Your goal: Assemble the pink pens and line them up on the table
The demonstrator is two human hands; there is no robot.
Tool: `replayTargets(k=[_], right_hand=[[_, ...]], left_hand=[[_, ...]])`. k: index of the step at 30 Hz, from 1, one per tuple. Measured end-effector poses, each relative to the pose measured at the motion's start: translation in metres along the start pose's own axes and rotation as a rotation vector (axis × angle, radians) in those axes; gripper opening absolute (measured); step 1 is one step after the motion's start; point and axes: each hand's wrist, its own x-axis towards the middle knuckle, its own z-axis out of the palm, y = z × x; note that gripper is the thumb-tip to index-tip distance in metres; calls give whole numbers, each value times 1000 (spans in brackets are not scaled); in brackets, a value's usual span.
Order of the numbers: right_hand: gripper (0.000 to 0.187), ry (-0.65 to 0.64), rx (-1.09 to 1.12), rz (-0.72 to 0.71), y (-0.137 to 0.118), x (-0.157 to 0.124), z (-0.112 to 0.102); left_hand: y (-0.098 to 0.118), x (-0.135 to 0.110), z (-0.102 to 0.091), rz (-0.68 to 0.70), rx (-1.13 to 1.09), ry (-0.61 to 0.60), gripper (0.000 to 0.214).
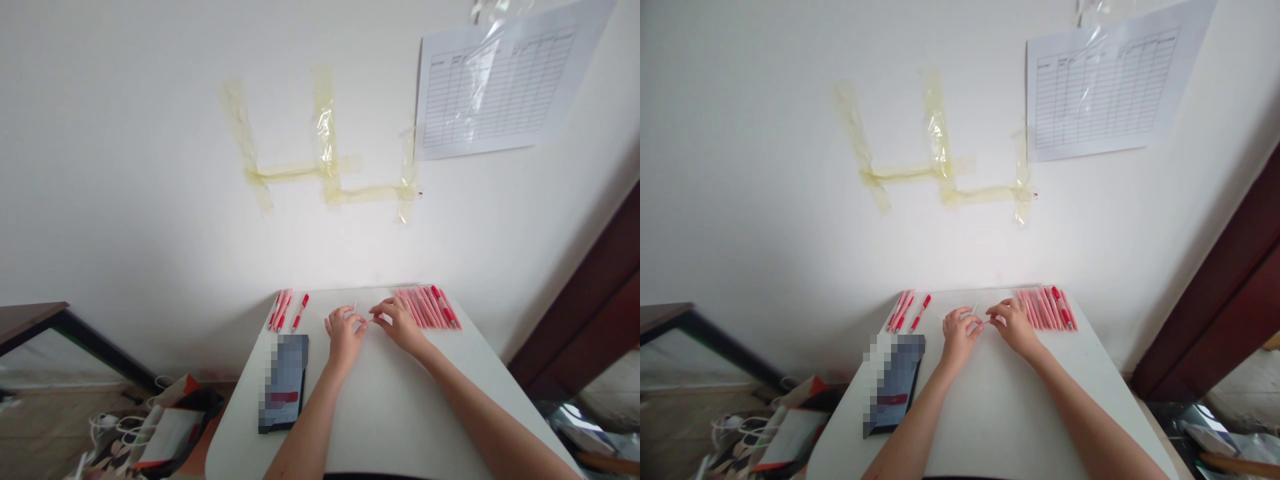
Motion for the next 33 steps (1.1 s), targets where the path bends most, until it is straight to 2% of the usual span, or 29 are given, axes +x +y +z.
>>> replayTargets(k=[9,13,18,33], right_hand=[[23,-50,39,0,7,2,-6],[30,-26,-114,-14,18,1,-12],[45,-70,-314,-61,24,-3,-13],[26,-198,-292,-127,28,0,-17]], left_hand=[[2,1,0,-12,21,44,6],[3,2,-2,-47,17,56,5],[5,2,-6,-88,-7,65,6],[7,3,-11,-133,-11,65,7]])
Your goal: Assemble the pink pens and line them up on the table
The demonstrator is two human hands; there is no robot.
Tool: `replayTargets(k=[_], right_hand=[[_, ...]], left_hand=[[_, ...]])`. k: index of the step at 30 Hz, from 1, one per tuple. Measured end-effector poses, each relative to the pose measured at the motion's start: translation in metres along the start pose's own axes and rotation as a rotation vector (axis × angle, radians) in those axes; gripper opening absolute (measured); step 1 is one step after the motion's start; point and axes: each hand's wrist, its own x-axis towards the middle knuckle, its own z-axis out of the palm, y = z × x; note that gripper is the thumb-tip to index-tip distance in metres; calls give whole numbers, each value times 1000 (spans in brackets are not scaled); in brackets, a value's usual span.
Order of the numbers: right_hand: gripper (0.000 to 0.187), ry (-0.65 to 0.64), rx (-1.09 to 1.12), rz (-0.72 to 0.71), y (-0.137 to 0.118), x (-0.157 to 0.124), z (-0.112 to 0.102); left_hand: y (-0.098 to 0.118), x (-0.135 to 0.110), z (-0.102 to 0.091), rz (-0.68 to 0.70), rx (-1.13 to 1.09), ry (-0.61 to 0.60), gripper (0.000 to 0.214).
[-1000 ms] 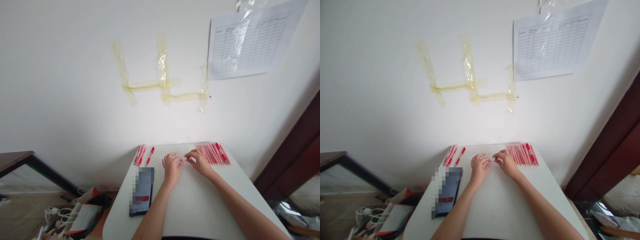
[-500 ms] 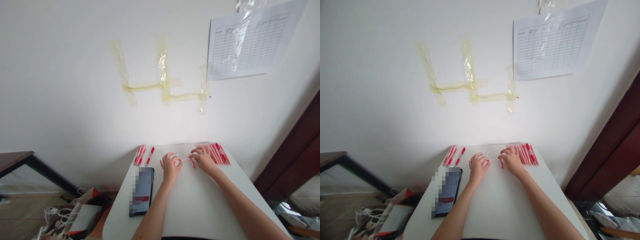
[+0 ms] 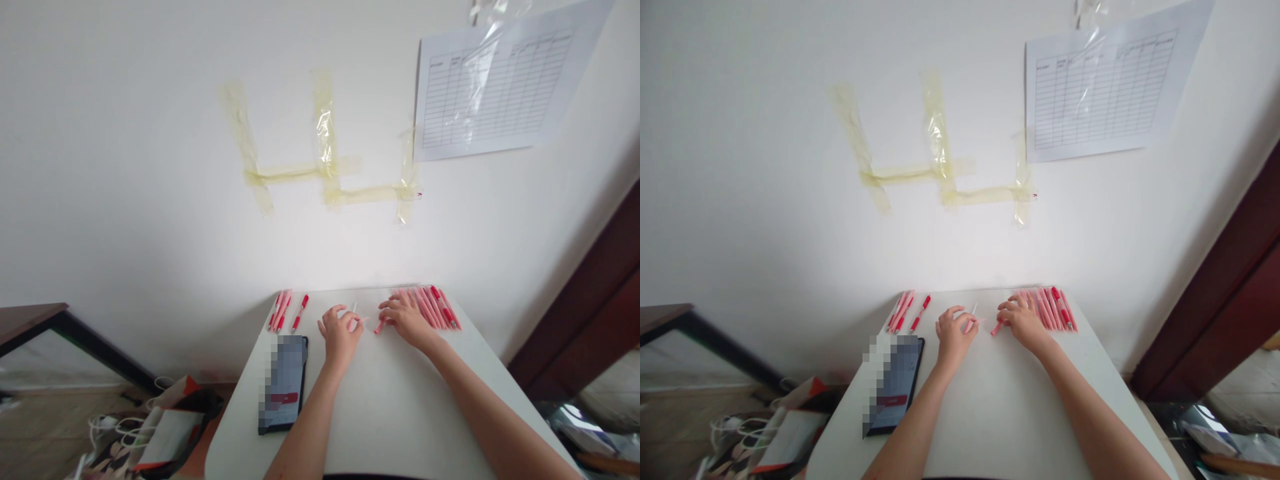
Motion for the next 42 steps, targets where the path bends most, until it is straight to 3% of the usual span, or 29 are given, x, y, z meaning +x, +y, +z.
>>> replayTargets(k=[13,29,42], right_hand=[[17,113,-19,74,-5,0,-6],[16,142,30,-7,-17,2,-8],[16,92,80,52,-23,2,-5]], left_hand=[[-3,0,2,5,7,34,10],[0,-1,1,40,-27,14,8],[-2,0,1,43,-41,-17,6]])
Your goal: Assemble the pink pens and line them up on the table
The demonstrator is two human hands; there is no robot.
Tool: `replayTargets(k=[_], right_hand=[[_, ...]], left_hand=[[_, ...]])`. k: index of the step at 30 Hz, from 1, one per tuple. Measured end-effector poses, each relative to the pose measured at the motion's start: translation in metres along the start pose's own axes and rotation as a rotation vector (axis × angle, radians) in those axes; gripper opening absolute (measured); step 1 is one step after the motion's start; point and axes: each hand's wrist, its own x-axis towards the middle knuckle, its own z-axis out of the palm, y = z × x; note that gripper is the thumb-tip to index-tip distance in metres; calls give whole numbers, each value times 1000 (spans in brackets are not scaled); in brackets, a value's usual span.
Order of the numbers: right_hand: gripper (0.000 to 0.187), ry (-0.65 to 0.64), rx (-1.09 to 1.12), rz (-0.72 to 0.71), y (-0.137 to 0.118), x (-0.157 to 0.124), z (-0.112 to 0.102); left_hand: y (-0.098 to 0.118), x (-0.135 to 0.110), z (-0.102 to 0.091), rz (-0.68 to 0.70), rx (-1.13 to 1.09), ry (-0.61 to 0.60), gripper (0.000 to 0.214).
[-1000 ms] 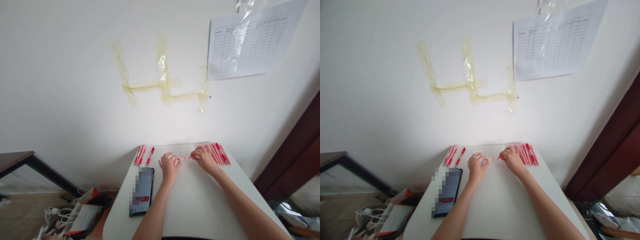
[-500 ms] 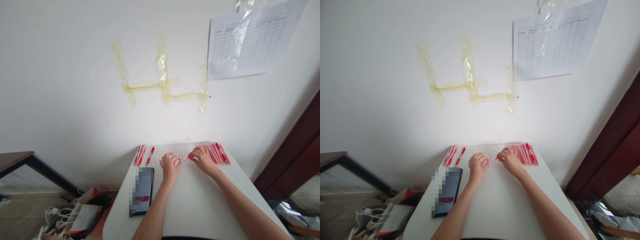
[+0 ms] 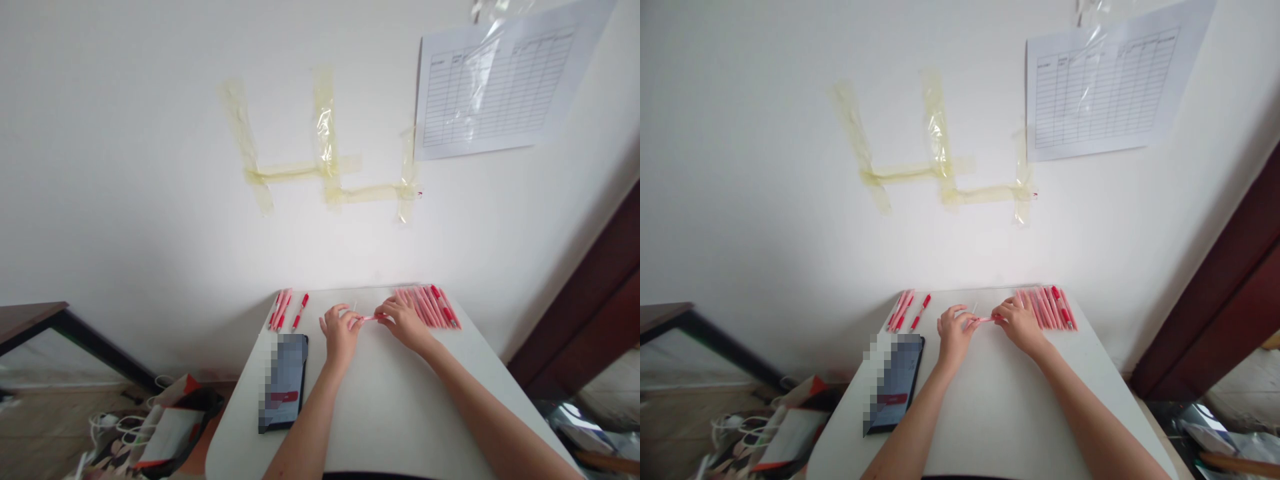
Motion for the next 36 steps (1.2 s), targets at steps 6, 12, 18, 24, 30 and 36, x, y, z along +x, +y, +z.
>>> replayTargets(k=[6,12,18,24,30,36], right_hand=[[16,-48,102,51,-1,-1,7],[19,-23,153,122,1,-1,9],[17,28,217,167,7,1,12],[21,75,259,136,12,3,14],[30,112,294,186,17,4,15],[25,147,299,201,21,4,16]], left_hand=[[-1,0,0,-14,7,36,5],[-2,2,1,-27,26,43,11],[-7,0,3,-63,122,49,12],[-8,-2,4,-116,201,40,10],[-7,-2,4,-120,215,36,11],[-8,-2,4,-124,257,47,15]])
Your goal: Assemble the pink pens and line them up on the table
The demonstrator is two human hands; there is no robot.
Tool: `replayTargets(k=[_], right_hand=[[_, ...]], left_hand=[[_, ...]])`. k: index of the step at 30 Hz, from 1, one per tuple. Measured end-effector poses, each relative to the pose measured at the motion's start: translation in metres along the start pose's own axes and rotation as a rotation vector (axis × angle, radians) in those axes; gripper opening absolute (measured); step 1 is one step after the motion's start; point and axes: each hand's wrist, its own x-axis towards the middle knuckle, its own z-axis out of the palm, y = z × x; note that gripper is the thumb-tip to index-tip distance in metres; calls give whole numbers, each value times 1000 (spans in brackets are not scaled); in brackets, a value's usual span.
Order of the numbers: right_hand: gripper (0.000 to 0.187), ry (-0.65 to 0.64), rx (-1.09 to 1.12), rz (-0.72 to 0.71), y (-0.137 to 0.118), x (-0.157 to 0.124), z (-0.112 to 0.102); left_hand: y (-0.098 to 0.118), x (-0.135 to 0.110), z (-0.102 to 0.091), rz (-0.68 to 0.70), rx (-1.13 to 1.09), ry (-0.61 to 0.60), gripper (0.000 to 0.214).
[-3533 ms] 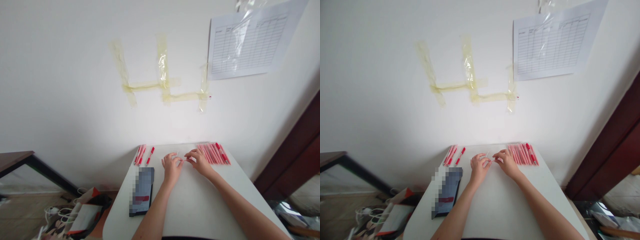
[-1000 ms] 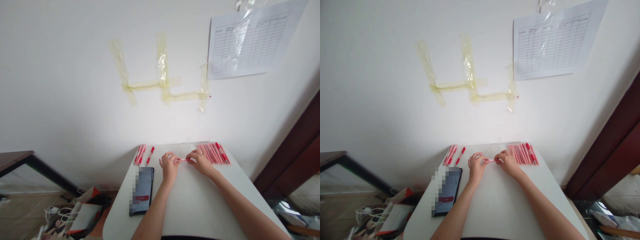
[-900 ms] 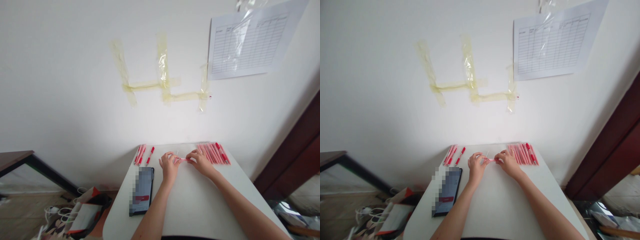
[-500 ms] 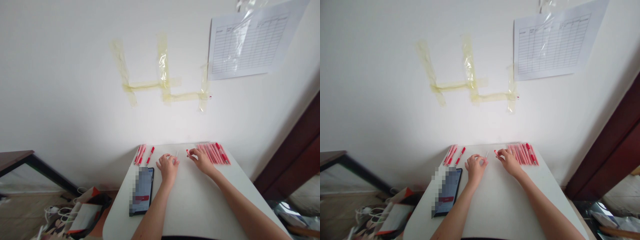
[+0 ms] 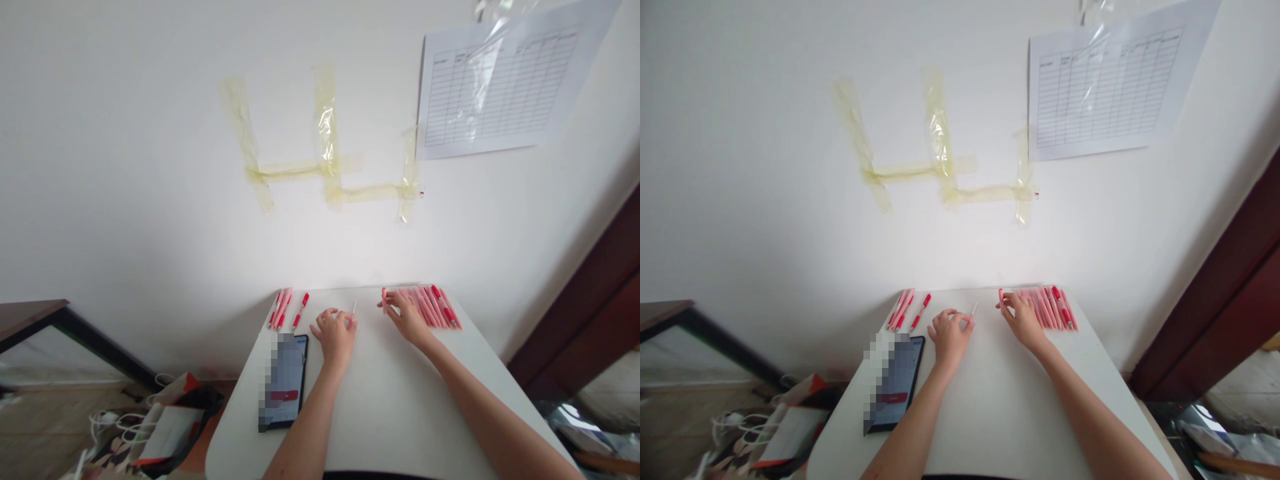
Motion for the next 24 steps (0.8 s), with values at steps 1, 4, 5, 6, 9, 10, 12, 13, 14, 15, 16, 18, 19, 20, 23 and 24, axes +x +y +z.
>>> replayTargets(k=[1,4,5,6,9,10,12,13,14,15,16,18,19,20,23,24], right_hand=[[24,2,-7,1,0,0,0],[24,-22,5,-1,-1,0,0],[24,-33,11,-3,-1,0,-1],[24,-40,11,-6,-1,0,-1],[24,-36,-37,-16,-2,-1,-1],[24,-30,-62,-19,-3,-1,-1],[23,-14,-110,-19,-3,-2,-1],[23,-8,-129,-20,-4,-3,-1],[23,-4,-146,-21,-4,-3,-1],[23,0,-162,-24,-4,-4,-2],[23,1,-175,-30,-5,-4,-2],[23,-3,-196,-40,-5,-5,-2],[23,-5,-204,-43,-6,-5,-3],[23,-9,-211,-43,-6,-5,-3],[22,-9,-241,-43,-5,-5,-4],[21,-3,-256,-44,-4,-5,-5]], left_hand=[[0,0,0,3,10,4,16],[-1,0,0,17,43,-1,16],[-2,0,0,24,52,-5,16],[-2,0,0,29,61,-5,15],[-1,1,0,36,75,9,22],[-1,1,0,35,77,15,25],[-1,1,1,29,78,22,26],[-2,1,1,26,76,22,25],[-2,2,1,21,73,22,23],[-2,2,1,15,69,22,20],[-2,2,1,9,65,23,18],[-3,2,0,2,54,29,14],[-3,2,0,-1,47,35,13],[-3,2,-1,-2,41,42,12],[-3,3,-3,-7,23,60,11],[-3,3,-3,-8,19,64,11]])
